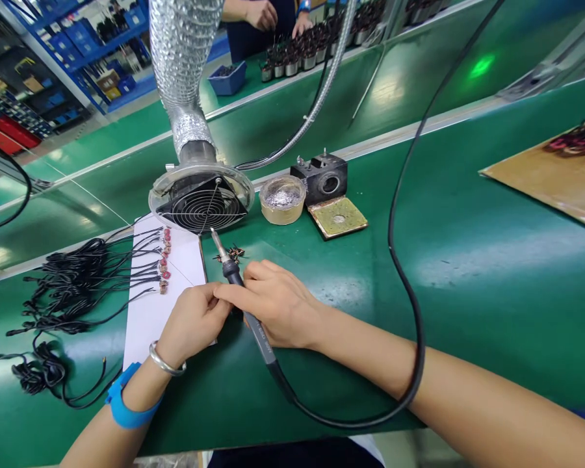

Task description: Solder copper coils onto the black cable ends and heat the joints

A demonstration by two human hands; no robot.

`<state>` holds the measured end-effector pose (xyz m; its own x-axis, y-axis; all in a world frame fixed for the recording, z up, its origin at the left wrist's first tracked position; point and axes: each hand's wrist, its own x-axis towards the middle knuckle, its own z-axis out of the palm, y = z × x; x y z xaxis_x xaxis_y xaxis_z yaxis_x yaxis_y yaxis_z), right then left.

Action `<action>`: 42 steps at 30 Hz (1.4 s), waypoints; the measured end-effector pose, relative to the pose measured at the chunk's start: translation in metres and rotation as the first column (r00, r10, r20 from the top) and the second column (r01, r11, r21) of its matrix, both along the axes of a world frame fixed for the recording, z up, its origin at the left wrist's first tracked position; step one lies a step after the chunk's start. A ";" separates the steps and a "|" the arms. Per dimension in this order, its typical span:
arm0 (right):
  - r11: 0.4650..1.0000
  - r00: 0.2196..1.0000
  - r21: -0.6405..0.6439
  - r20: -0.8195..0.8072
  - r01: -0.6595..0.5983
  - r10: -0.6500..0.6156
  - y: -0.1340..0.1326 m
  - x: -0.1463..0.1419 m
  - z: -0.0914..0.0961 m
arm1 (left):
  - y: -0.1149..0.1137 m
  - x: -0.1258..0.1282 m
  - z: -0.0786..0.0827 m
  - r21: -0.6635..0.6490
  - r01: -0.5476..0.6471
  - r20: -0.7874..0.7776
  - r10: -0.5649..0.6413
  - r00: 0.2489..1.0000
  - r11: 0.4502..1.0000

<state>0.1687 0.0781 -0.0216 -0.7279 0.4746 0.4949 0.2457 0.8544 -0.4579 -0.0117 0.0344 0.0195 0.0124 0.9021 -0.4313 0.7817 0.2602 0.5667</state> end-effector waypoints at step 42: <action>0.938 0.981 -0.328 -0.114 0.112 -0.157 -0.014 -0.012 -0.007 | -0.008 -0.003 -0.002 -0.016 0.025 0.036 -0.025 0.999 1.000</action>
